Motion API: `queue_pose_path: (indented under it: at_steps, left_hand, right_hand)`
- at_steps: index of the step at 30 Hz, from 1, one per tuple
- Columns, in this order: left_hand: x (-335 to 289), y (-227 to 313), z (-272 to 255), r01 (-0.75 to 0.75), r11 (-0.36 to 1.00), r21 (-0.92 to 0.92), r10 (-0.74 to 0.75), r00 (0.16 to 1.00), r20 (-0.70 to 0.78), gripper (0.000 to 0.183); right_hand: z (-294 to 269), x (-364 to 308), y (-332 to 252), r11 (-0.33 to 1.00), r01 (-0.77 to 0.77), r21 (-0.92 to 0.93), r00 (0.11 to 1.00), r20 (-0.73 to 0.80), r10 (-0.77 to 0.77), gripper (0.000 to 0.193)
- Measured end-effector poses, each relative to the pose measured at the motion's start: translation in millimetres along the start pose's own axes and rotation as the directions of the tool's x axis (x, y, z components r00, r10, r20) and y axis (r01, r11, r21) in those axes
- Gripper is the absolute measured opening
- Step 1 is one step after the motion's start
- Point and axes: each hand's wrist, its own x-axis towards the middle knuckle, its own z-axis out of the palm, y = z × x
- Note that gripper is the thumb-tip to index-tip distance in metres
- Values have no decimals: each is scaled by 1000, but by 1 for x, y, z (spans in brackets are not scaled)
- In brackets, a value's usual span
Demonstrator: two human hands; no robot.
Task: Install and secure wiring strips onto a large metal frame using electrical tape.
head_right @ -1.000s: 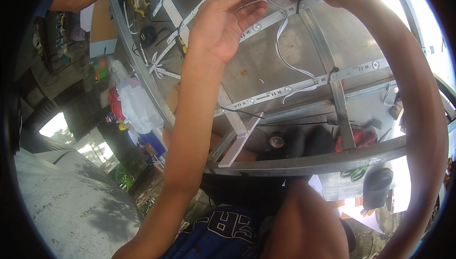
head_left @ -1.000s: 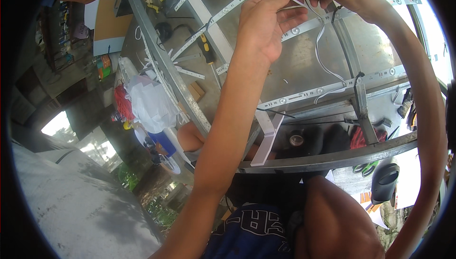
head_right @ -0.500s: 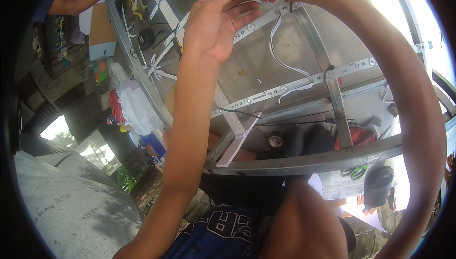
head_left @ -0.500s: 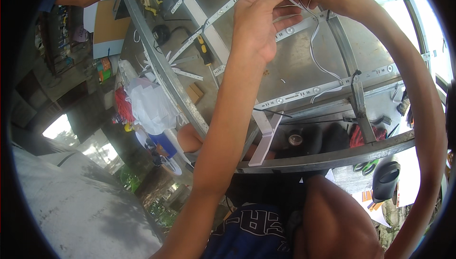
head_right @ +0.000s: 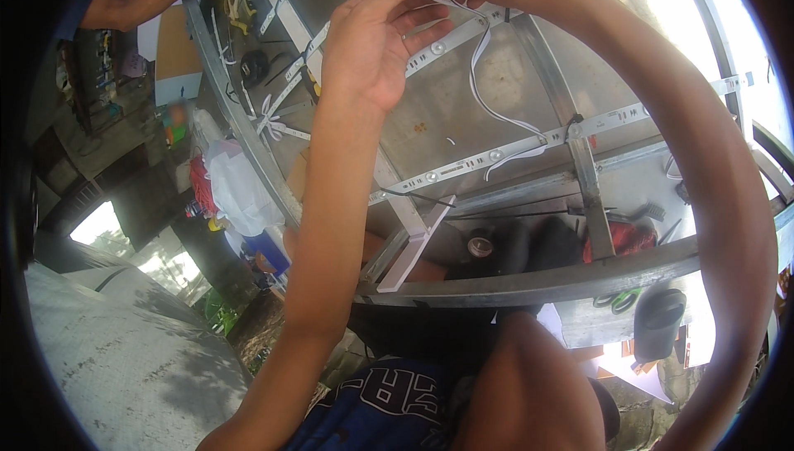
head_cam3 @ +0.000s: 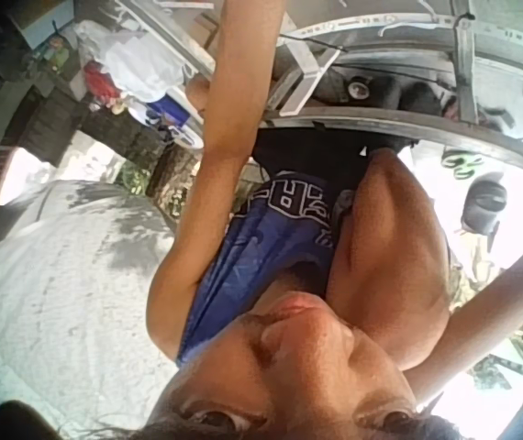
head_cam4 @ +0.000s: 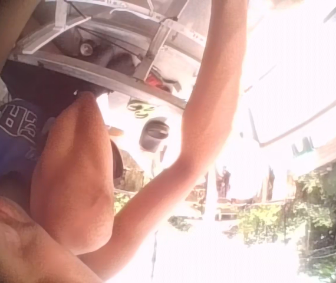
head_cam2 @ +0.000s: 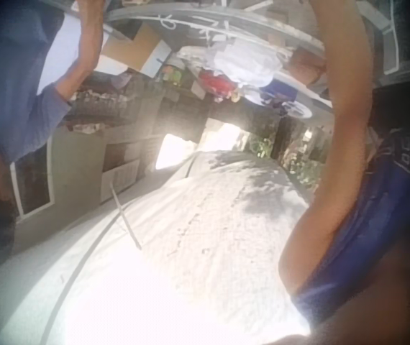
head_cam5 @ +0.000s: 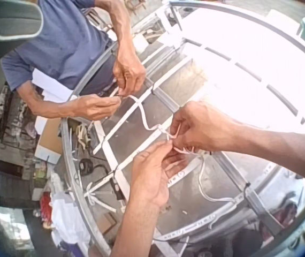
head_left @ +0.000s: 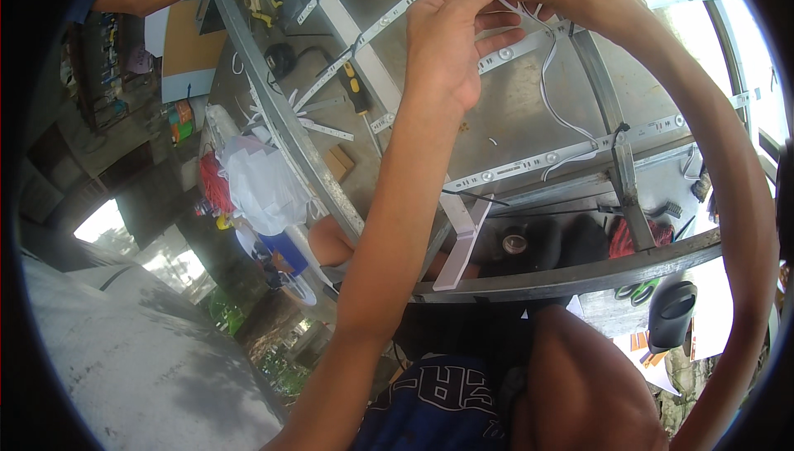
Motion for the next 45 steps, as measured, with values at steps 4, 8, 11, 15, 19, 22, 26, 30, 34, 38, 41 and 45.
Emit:
queue_pose_path:
  at_steps: [4, 8, 11, 15, 19, 22, 26, 30, 34, 38, 41, 45]
  left_hand:
    - [1, 3, 1, 45, 998, 33, -45, 999, -16, 25]
    - [5, 3, 0, 42, 997, 57, -41, 999, -22, 25]
    - [8, 2, 0, 29, 996, 79, -27, 999, -24, 23]
    - [8, 1, 0, -11, 995, 96, 13, 1000, -18, 21]
    - [9, 0, 3, -59, 991, 118, 62, 998, -15, 22]
    - [7, 2, 5, -64, 990, 129, 68, 997, -32, 24]
    - [8, 2, 3, -59, 991, 121, 61, 998, -15, 22]
    - [10, -1, 1, -55, 996, 74, 56, 998, -18, 18]
    - [10, -2, 2, -54, 998, 44, 55, 998, -29, 18]
    - [2, 2, 0, -39, 997, 64, 40, 999, -8, 22]
    - [0, 0, -2, -54, 995, 88, 56, 998, -18, 25]
    - [0, -2, -1, -50, 994, 101, 54, 998, -37, 27]
  right_hand:
    - [6, 6, 19, 980, 151, -134, 985, -59, -159, 30]
    - [12, 10, 23, 964, 217, -154, 968, -97, -233, 29]
    - [12, -5, 12, 953, 235, -190, 957, -127, -261, 29]
    - [8, 3, 12, 985, 147, -87, 985, -75, -153, 30]
    - [12, 3, 13, 987, 135, -82, 985, -98, -143, 29]
    - [15, 4, 16, 980, 172, -103, 973, -140, -185, 29]
    - [11, 5, 14, 985, 131, -109, 986, -90, -141, 30]
    - [-10, 0, 5, 994, 1, 109, 992, 126, -14, 36]
    - [-10, 8, 12, 983, -47, 180, 992, 127, 24, 41]
    - [-15, 6, 16, 970, -32, 240, 976, 215, -21, 44]
    - [-13, 1, 11, 977, -52, 207, 987, 161, 19, 39]
    - [-13, 1, 10, 982, 9, 187, 996, 86, -25, 23]
